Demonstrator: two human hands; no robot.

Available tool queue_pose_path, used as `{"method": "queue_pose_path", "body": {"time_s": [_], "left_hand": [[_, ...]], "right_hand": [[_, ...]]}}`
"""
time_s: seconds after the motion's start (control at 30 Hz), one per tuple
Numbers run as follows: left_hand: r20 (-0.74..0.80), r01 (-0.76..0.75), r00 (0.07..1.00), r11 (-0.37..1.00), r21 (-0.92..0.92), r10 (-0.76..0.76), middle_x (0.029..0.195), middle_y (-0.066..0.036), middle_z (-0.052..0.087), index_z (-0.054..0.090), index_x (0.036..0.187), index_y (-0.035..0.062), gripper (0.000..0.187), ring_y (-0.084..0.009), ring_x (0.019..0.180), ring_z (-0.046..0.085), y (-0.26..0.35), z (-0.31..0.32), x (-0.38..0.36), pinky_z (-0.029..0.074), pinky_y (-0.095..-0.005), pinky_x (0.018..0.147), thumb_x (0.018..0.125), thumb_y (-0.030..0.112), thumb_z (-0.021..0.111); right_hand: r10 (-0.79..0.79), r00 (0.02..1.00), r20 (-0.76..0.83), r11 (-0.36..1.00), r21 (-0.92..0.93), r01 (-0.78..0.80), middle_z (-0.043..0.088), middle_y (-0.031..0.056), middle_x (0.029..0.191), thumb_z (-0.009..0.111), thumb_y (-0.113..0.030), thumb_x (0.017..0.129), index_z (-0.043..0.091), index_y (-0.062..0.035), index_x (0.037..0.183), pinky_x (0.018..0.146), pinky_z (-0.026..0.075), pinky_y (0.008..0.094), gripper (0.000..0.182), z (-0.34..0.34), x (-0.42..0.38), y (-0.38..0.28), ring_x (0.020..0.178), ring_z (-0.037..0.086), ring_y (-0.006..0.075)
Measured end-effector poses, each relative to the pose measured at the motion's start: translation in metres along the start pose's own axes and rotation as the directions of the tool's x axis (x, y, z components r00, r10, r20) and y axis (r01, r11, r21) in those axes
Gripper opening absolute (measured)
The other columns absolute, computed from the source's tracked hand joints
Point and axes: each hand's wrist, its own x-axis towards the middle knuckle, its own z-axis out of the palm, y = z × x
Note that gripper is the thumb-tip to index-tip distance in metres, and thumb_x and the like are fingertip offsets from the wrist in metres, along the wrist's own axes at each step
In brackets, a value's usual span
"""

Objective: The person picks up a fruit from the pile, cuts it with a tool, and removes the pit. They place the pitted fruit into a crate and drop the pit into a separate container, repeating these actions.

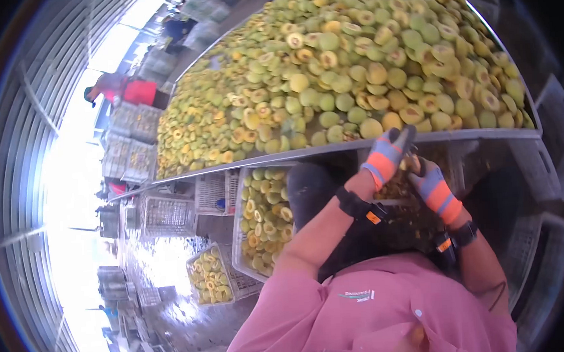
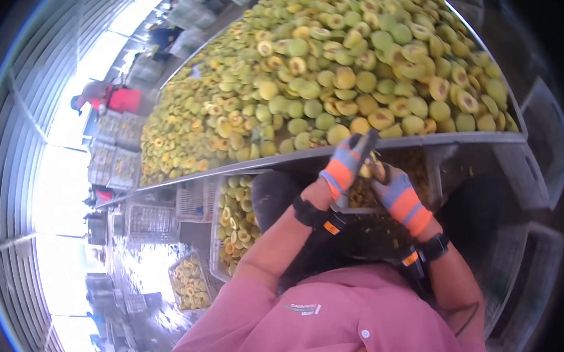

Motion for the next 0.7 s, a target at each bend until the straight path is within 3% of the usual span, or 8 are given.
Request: {"method": "queue_pose_path", "body": {"time_s": [0.03,0.17,0.3,0.4,0.47,0.53,0.6,0.7], "left_hand": [[0.065,-0.047,0.997,0.999,-0.008,0.047,0.103,-0.006,0.063,0.055,0.118,-0.0008,0.037,-0.0131,0.098,0.057,-0.010,-0.001,0.007,0.046,-0.0258,0.085,0.094,0.027,0.057],[0.167,-0.014,0.982,0.923,-0.385,0.085,0.099,-0.002,0.059,0.056,0.110,0.0023,0.027,-0.0111,0.093,0.056,0.014,-0.005,-0.021,0.047,-0.0251,0.082,0.090,0.019,0.062],[-0.090,-0.162,0.986,0.900,-0.404,0.137,0.096,-0.002,0.058,0.056,0.109,0.0048,0.025,-0.0106,0.090,0.056,-0.002,0.004,-0.031,0.048,-0.0263,0.078,0.090,0.018,0.064],[0.046,-0.016,0.995,0.613,-0.790,0.085,0.098,-0.009,0.064,0.058,0.107,0.0063,0.025,-0.0202,0.089,0.064,-0.014,-0.004,-0.027,0.054,-0.0322,0.075,0.096,0.028,0.052],[0.110,0.060,0.992,0.546,-0.836,0.058,0.102,-0.012,0.065,0.059,0.109,0.0051,0.033,-0.0236,0.093,0.064,-0.021,-0.007,-0.027,0.054,-0.0356,0.081,0.097,0.033,0.046],[-0.036,-0.107,0.994,0.810,-0.577,0.105,0.105,-0.013,0.065,0.057,0.113,0.0034,0.038,-0.0264,0.098,0.062,-0.035,-0.009,-0.022,0.052,-0.0389,0.088,0.097,0.036,0.045],[0.012,-0.001,1.000,0.630,-0.777,0.017,0.107,-0.012,0.064,0.056,0.115,0.0028,0.039,-0.0260,0.098,0.063,-0.040,-0.009,-0.020,0.052,-0.0392,0.088,0.097,0.036,0.044],[-0.085,-0.290,0.957,0.903,-0.318,0.277,0.111,-0.012,0.063,0.054,0.119,0.0019,0.035,-0.0253,0.099,0.063,-0.047,-0.013,-0.015,0.052,-0.0377,0.086,0.095,0.027,0.049]], "right_hand": [[0.152,0.988,0.029,0.973,0.174,-0.154,0.069,0.0098,0.094,0.059,-0.006,0.081,0.061,-0.0011,0.113,0.074,0.051,0.0331,0.032,-0.002,-0.002,-0.005,0.085,0.066,0.0212],[0.045,0.998,0.032,0.970,0.238,-0.051,0.066,0.0050,0.097,0.058,-0.003,0.081,0.060,0.0014,0.113,0.074,0.050,0.0285,0.032,-0.002,0.006,0.008,0.087,0.061,0.0130],[0.047,0.998,0.043,0.954,0.295,-0.057,0.065,0.0060,0.097,0.059,-0.004,0.080,0.060,0.0023,0.111,0.075,0.049,0.0284,0.031,0.001,0.002,0.016,0.086,0.060,0.0126],[0.121,0.986,0.116,0.946,0.288,-0.150,0.065,0.0063,0.091,0.058,-0.004,0.080,0.061,0.0034,0.107,0.072,0.049,0.0286,0.029,0.002,-0.007,-0.008,0.081,0.058,0.0111],[0.019,0.997,0.075,0.963,0.268,-0.038,0.065,0.0054,0.086,0.058,-0.005,0.081,0.061,0.0015,0.109,0.069,0.049,0.0294,0.029,0.006,-0.007,-0.001,0.077,0.058,0.0122],[0.009,0.998,0.055,0.982,0.190,-0.019,0.066,0.0110,0.085,0.060,-0.011,0.080,0.063,-0.0004,0.106,0.070,0.049,0.0332,0.029,0.001,-0.006,-0.003,0.075,0.062,0.0210],[-0.032,0.998,0.055,0.999,0.003,0.032,0.067,0.0150,0.086,0.060,-0.014,0.078,0.063,-0.0016,0.104,0.071,0.050,0.0357,0.029,0.000,-0.003,0.006,0.075,0.063,0.0273],[0.023,0.997,0.078,0.998,0.060,-0.027,0.066,0.0188,0.084,0.061,-0.017,0.077,0.064,-0.0022,0.100,0.072,0.049,0.0386,0.028,0.000,-0.006,-0.003,0.077,0.063,0.0339]]}}
